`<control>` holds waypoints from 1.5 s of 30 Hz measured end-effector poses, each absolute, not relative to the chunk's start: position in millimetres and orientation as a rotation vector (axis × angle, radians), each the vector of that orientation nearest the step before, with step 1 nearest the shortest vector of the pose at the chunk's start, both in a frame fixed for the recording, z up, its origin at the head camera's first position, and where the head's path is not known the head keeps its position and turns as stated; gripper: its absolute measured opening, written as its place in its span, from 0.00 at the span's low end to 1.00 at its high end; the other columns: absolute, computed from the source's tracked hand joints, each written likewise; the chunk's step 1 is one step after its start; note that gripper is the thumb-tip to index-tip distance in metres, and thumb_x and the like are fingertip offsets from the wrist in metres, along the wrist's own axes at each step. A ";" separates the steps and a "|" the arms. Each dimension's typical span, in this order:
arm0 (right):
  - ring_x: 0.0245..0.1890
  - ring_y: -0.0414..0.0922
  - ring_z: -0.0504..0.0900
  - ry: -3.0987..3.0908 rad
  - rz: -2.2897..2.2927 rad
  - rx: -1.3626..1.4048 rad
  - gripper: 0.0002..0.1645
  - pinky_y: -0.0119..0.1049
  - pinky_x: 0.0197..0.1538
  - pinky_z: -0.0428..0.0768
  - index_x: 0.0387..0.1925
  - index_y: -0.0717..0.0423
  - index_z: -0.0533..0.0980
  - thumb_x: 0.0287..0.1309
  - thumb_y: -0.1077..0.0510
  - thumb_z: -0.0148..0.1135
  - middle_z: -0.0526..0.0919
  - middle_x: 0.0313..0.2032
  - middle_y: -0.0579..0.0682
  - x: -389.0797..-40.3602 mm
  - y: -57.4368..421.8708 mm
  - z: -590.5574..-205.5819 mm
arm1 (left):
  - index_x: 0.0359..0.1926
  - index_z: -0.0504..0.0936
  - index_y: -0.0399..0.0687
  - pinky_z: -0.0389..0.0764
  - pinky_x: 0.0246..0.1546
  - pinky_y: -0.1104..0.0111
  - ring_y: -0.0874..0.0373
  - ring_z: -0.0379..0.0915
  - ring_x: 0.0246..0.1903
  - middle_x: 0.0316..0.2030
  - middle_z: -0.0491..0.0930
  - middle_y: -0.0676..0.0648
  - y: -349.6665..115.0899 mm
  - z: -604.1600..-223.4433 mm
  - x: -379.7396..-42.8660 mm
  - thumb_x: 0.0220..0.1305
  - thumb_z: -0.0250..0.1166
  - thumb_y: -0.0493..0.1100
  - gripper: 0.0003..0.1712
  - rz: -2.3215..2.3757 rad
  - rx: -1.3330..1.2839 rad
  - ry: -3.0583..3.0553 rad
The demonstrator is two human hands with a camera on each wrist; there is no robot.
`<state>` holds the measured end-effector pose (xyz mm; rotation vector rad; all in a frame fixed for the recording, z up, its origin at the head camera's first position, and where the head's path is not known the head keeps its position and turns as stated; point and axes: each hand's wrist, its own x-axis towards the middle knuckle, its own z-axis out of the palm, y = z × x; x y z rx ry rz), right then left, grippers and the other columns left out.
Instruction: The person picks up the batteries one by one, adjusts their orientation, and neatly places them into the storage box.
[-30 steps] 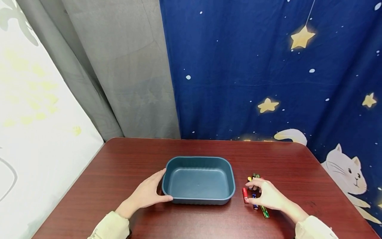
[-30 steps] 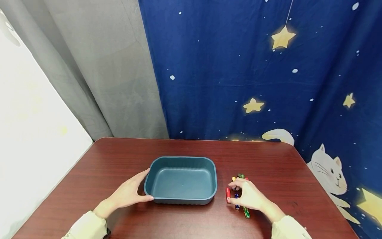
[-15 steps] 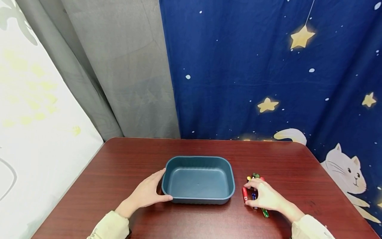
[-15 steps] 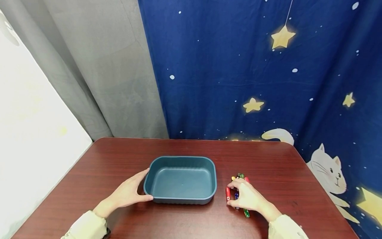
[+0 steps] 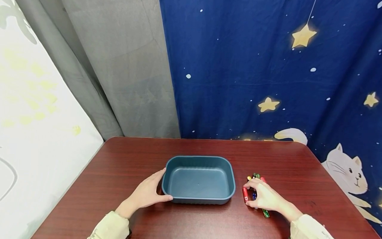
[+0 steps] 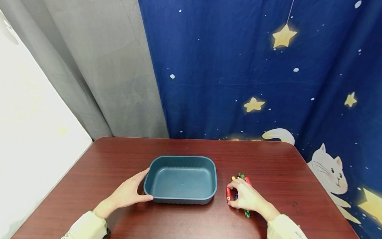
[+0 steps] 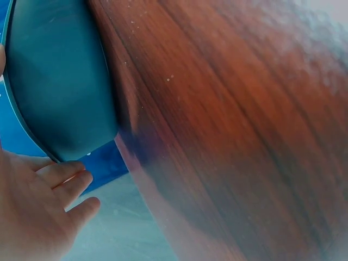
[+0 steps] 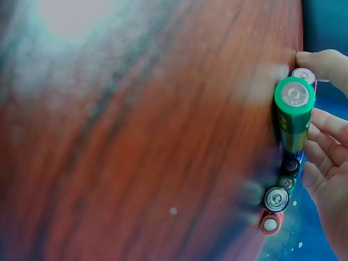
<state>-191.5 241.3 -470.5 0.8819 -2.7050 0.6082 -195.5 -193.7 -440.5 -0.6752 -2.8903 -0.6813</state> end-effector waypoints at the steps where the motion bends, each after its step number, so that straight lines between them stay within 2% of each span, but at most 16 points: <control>1: 0.38 0.39 0.73 -2.702 0.607 0.882 0.24 0.35 0.41 0.74 0.33 0.50 0.77 0.27 0.51 0.75 0.76 0.32 0.36 -191.6 241.4 -470.6 | 0.67 0.57 0.43 0.66 0.56 0.54 0.51 0.61 0.60 0.63 0.63 0.47 -193.5 -440.5 -195.5 0.39 0.61 0.75 0.60 -0.682 -0.676 -2.890; 9: 0.35 0.36 0.71 -2.687 0.630 0.889 0.23 0.34 0.39 0.73 0.32 0.50 0.76 0.26 0.53 0.75 0.74 0.31 0.36 -192.2 241.7 -472.2 | 0.67 0.57 0.44 0.66 0.56 0.54 0.52 0.61 0.61 0.63 0.63 0.48 -193.5 -442.3 -195.1 0.40 0.64 0.72 0.59 -0.697 -0.665 -2.887; 15: 0.34 0.37 0.72 -2.682 0.668 0.888 0.24 0.33 0.37 0.73 0.34 0.50 0.76 0.28 0.52 0.75 0.74 0.32 0.37 -192.9 242.6 -469.0 | 0.67 0.58 0.42 0.66 0.56 0.54 0.50 0.61 0.60 0.62 0.63 0.45 -193.1 -441.9 -195.9 0.40 0.63 0.73 0.60 -0.684 -0.678 -2.883; 21: 0.32 0.39 0.72 -2.653 0.726 0.900 0.25 0.34 0.34 0.75 0.35 0.52 0.77 0.29 0.53 0.76 0.75 0.33 0.39 -196.7 242.9 -458.1 | 0.66 0.59 0.41 0.65 0.56 0.54 0.50 0.60 0.61 0.62 0.63 0.44 -192.8 -441.1 -195.4 0.39 0.62 0.75 0.60 -0.665 -0.679 -2.883; 31: 0.32 0.42 0.73 -2.642 0.765 0.857 0.26 0.35 0.34 0.75 0.37 0.52 0.77 0.29 0.54 0.76 0.75 0.33 0.38 -209.9 237.5 -434.9 | 0.66 0.59 0.41 0.66 0.56 0.54 0.50 0.60 0.61 0.62 0.63 0.44 -193.7 -440.8 -197.0 0.37 0.59 0.78 0.63 -0.643 -0.663 -2.886; 38: 0.32 0.41 0.73 -2.640 0.772 0.880 0.26 0.30 0.31 0.74 0.38 0.53 0.77 0.31 0.53 0.75 0.75 0.34 0.40 -220.9 224.3 -418.3 | 0.65 0.60 0.41 0.66 0.56 0.54 0.50 0.61 0.60 0.62 0.64 0.44 -193.2 -438.4 -198.4 0.35 0.60 0.78 0.63 -0.613 -0.665 -2.873; 45: 0.36 0.40 0.74 -2.588 0.700 0.935 0.26 0.37 0.40 0.75 0.36 0.53 0.77 0.29 0.52 0.76 0.77 0.33 0.42 -232.9 204.0 -410.9 | 0.65 0.61 0.42 0.67 0.55 0.55 0.51 0.61 0.60 0.62 0.64 0.45 -193.4 -437.3 -197.8 0.34 0.62 0.77 0.63 -0.639 -0.652 -2.876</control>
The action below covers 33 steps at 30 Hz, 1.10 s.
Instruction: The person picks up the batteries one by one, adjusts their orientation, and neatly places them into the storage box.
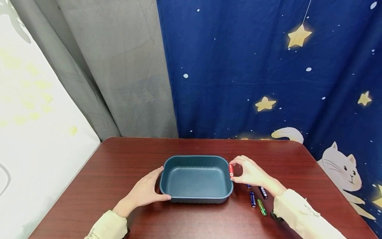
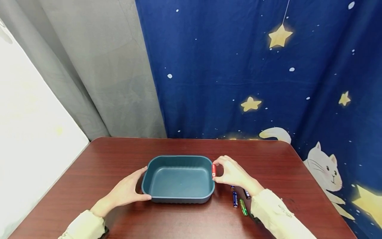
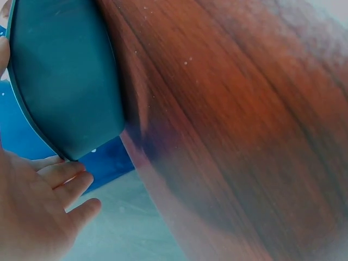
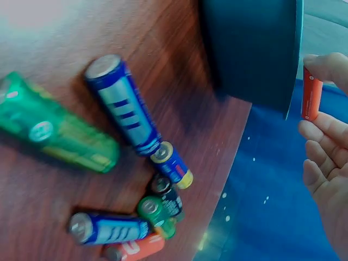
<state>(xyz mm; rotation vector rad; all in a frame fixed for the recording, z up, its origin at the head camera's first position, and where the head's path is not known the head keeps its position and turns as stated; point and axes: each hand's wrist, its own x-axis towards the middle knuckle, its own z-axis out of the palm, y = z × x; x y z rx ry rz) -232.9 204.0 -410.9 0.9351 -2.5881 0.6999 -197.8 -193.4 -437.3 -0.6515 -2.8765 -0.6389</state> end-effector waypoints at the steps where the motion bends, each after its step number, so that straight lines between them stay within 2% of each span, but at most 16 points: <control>1: 0.37 0.40 0.74 -2.594 0.702 0.937 0.26 0.38 0.40 0.75 0.36 0.53 0.77 0.28 0.52 0.76 0.77 0.33 0.41 -234.3 200.5 -410.3 | 0.65 0.61 0.42 0.67 0.55 0.55 0.51 0.61 0.60 0.62 0.64 0.45 -193.8 -437.2 -197.5 0.34 0.63 0.77 0.63 -0.644 -0.651 -2.876; 6: 0.34 0.42 0.73 -2.653 0.717 0.974 0.24 0.33 0.36 0.74 0.36 0.53 0.77 0.31 0.52 0.75 0.76 0.32 0.43 -240.9 182.6 -408.3 | 0.65 0.61 0.41 0.67 0.55 0.54 0.49 0.62 0.60 0.62 0.64 0.44 -196.5 -437.5 -196.7 0.34 0.66 0.74 0.61 -0.629 -0.651 -2.875; 9: 0.34 0.44 0.73 -2.674 0.709 1.003 0.24 0.32 0.35 0.74 0.36 0.54 0.77 0.32 0.51 0.74 0.76 0.32 0.44 -243.4 171.5 -407.5 | 0.64 0.61 0.41 0.67 0.54 0.54 0.49 0.62 0.59 0.62 0.64 0.44 -198.0 -438.2 -197.2 0.34 0.64 0.76 0.62 -0.611 -0.655 -2.871; 14: 0.38 0.46 0.74 -2.691 0.699 1.039 0.25 0.36 0.41 0.75 0.37 0.55 0.77 0.33 0.51 0.74 0.77 0.34 0.45 -246.0 153.4 -410.2 | 0.64 0.61 0.41 0.67 0.54 0.54 0.49 0.62 0.59 0.62 0.64 0.44 -198.8 -438.7 -198.2 0.34 0.61 0.78 0.63 -0.610 -0.661 -2.862; 23: 0.39 0.46 0.76 -2.685 0.764 1.058 0.24 0.37 0.44 0.75 0.37 0.55 0.78 0.34 0.50 0.74 0.78 0.35 0.45 -251.0 125.6 -418.0 | 0.65 0.61 0.41 0.68 0.55 0.55 0.50 0.62 0.59 0.62 0.64 0.44 -197.5 -440.3 -198.7 0.33 0.61 0.78 0.64 -0.624 -0.654 -2.868; 30: 0.41 0.46 0.76 -2.706 0.747 1.038 0.24 0.38 0.47 0.74 0.37 0.55 0.78 0.36 0.49 0.72 0.79 0.36 0.46 -250.8 108.1 -417.8 | 0.66 0.59 0.43 0.69 0.54 0.55 0.51 0.63 0.59 0.62 0.63 0.46 -195.0 -438.7 -199.6 0.34 0.66 0.73 0.62 -0.679 -0.628 -2.894; 33: 0.43 0.45 0.75 -2.730 0.754 1.012 0.25 0.38 0.47 0.74 0.39 0.55 0.78 0.37 0.48 0.72 0.79 0.38 0.46 -249.4 101.0 -419.5 | 0.66 0.59 0.43 0.69 0.54 0.55 0.51 0.63 0.59 0.62 0.63 0.46 -193.9 -438.3 -199.3 0.34 0.65 0.74 0.62 -0.678 -0.625 -2.900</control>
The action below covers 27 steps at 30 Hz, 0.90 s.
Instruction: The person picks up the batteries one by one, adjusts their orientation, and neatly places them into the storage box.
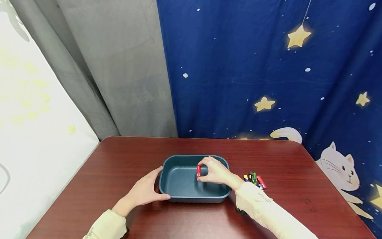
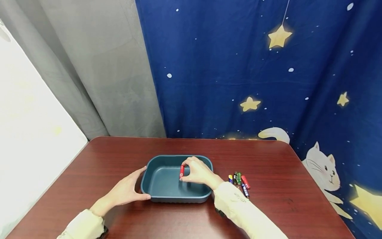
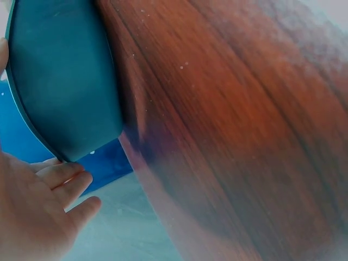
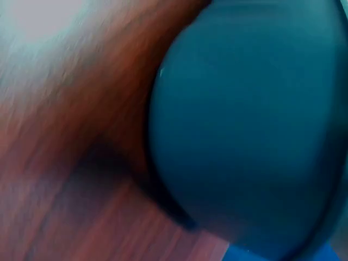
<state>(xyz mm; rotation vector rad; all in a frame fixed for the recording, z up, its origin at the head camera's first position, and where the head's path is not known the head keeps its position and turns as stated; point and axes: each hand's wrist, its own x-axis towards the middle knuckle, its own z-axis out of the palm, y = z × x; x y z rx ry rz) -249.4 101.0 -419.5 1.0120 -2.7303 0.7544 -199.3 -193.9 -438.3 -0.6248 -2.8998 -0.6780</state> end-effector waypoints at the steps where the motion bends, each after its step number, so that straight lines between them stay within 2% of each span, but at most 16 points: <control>1: 0.43 0.44 0.75 -2.735 0.756 1.005 0.25 0.38 0.47 0.73 0.39 0.55 0.78 0.37 0.47 0.72 0.79 0.38 0.46 -249.2 97.9 -420.9 | 0.66 0.59 0.42 0.69 0.54 0.55 0.51 0.63 0.59 0.62 0.63 0.45 -194.2 -438.4 -199.3 0.34 0.65 0.75 0.63 -0.674 -0.625 -2.900; 5: 0.43 0.41 0.74 -2.740 0.775 0.998 0.26 0.37 0.48 0.73 0.39 0.54 0.78 0.37 0.46 0.71 0.79 0.38 0.45 -248.4 85.8 -426.7 | 0.65 0.59 0.41 0.68 0.54 0.55 0.51 0.63 0.59 0.62 0.64 0.45 -194.1 -437.9 -199.6 0.34 0.65 0.75 0.63 -0.667 -0.630 -2.896; 16: 0.43 0.45 0.75 -2.734 0.919 0.987 0.25 0.37 0.47 0.73 0.40 0.53 0.78 0.38 0.47 0.72 0.79 0.38 0.45 -250.8 60.0 -429.2 | 0.65 0.60 0.42 0.69 0.53 0.55 0.51 0.64 0.58 0.61 0.65 0.45 -191.2 -438.7 -199.5 0.34 0.68 0.70 0.61 -0.684 -0.614 -2.907; 27: 0.42 0.43 0.75 -2.785 0.900 1.003 0.27 0.35 0.48 0.72 0.42 0.55 0.78 0.39 0.46 0.72 0.80 0.39 0.47 -254.6 39.5 -433.4 | 0.66 0.59 0.44 0.70 0.52 0.54 0.51 0.65 0.57 0.61 0.65 0.46 -192.2 -437.1 -198.3 0.34 0.68 0.71 0.61 -0.701 -0.612 -2.910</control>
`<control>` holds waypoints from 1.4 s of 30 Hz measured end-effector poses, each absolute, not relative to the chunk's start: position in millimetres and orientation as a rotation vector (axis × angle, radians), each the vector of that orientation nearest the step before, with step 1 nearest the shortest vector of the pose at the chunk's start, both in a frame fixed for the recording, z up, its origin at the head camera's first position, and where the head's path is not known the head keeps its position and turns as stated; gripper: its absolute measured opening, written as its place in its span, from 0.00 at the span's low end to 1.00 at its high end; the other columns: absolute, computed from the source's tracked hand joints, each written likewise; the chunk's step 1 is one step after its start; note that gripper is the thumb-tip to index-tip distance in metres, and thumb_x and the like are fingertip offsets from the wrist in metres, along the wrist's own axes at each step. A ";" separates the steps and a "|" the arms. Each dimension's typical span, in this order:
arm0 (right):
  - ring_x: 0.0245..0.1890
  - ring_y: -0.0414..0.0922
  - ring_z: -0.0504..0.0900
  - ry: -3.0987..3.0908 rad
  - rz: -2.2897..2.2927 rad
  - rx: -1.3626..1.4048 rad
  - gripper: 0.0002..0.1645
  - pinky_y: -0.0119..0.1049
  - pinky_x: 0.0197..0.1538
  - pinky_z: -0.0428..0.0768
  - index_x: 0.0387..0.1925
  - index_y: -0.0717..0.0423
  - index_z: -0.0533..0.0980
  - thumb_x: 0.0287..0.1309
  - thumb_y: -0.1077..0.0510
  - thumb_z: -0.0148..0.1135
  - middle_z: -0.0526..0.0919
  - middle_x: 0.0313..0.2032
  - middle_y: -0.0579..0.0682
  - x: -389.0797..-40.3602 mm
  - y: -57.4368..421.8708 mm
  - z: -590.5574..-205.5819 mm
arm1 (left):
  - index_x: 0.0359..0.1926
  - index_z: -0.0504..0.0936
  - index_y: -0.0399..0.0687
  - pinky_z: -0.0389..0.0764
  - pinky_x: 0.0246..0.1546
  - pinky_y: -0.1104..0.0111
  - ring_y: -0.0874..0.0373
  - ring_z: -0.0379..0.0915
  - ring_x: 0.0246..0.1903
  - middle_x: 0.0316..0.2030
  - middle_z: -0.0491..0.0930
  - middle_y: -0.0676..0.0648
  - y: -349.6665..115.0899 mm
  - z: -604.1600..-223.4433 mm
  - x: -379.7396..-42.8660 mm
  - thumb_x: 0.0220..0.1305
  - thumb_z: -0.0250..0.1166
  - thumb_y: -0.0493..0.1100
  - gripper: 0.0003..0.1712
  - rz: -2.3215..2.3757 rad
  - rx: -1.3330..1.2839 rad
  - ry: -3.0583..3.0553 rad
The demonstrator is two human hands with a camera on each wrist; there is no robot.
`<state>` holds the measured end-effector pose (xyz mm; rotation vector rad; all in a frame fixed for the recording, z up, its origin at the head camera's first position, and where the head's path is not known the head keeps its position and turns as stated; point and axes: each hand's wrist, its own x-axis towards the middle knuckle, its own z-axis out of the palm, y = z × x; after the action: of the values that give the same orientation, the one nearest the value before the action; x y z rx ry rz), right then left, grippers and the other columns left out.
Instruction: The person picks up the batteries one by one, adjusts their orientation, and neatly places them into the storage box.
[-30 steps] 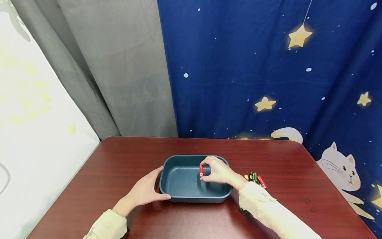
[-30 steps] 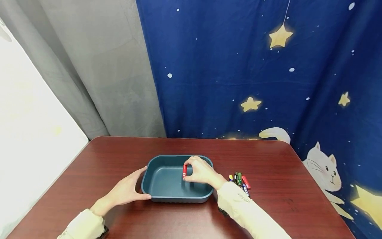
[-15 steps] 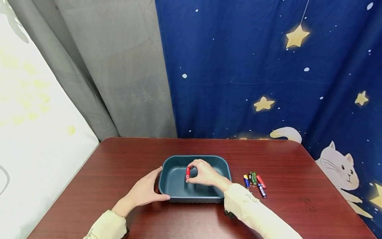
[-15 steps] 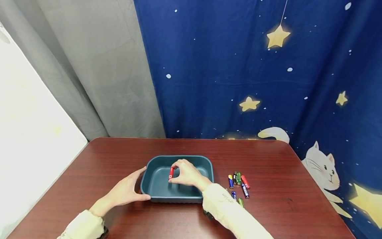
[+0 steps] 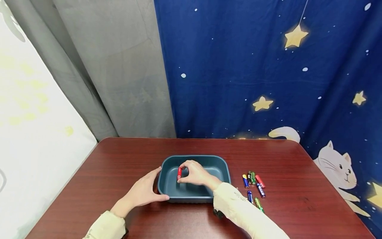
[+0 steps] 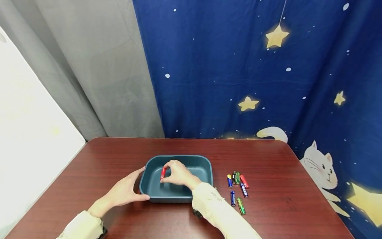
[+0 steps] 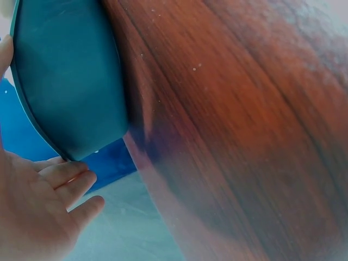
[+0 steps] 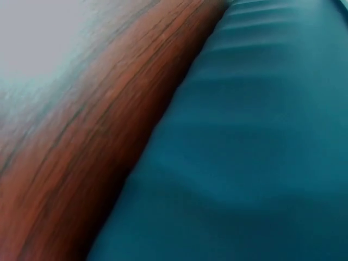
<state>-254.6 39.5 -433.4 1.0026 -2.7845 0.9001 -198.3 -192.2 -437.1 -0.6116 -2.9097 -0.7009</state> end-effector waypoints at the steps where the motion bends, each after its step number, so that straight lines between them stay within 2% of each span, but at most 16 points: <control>1: 0.42 0.43 0.75 -2.795 0.897 0.999 0.27 0.35 0.48 0.72 0.42 0.55 0.78 0.39 0.46 0.72 0.80 0.40 0.47 -254.7 37.6 -433.4 | 0.66 0.59 0.44 0.70 0.53 0.54 0.51 0.65 0.57 0.61 0.65 0.46 -192.2 -437.1 -198.3 0.34 0.68 0.71 0.61 -0.699 -0.613 -2.910; 14: 0.37 0.39 0.74 -2.879 0.816 1.025 0.29 0.28 0.44 0.73 0.41 0.56 0.79 0.38 0.45 0.73 0.80 0.36 0.45 -264.4 11.5 -436.2 | 0.66 0.59 0.44 0.70 0.52 0.54 0.50 0.64 0.57 0.61 0.64 0.45 -198.2 -433.7 -194.8 0.35 0.67 0.71 0.60 -0.700 -0.610 -2.903; 24: 0.27 0.34 0.71 -2.981 0.724 1.075 0.24 0.23 0.33 0.70 0.34 0.54 0.79 0.33 0.47 0.75 0.78 0.27 0.40 -271.2 5.9 -435.3 | 0.66 0.59 0.45 0.69 0.53 0.54 0.52 0.63 0.58 0.62 0.63 0.46 -194.1 -433.4 -196.9 0.35 0.70 0.69 0.60 -0.727 -0.647 -2.875; 31: 0.23 0.33 0.70 -3.012 0.740 1.076 0.24 0.22 0.28 0.69 0.31 0.52 0.77 0.30 0.46 0.76 0.75 0.23 0.38 -275.1 2.4 -438.9 | 0.66 0.58 0.46 0.69 0.53 0.54 0.51 0.63 0.58 0.62 0.63 0.46 -192.9 -435.7 -197.6 0.35 0.69 0.69 0.60 -0.741 -0.646 -2.890; 42: 0.20 0.34 0.69 -3.045 0.723 1.044 0.24 0.22 0.24 0.68 0.29 0.53 0.77 0.30 0.46 0.76 0.72 0.19 0.38 -274.4 -3.6 -439.8 | 0.66 0.59 0.44 0.69 0.53 0.55 0.51 0.64 0.58 0.62 0.63 0.45 -192.0 -435.5 -197.2 0.35 0.69 0.69 0.60 -0.736 -0.644 -2.891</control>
<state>-274.4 -3.6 -439.8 1.0443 -3.0451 0.7234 -197.2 -192.0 -435.5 -0.6436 -2.8907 -0.7364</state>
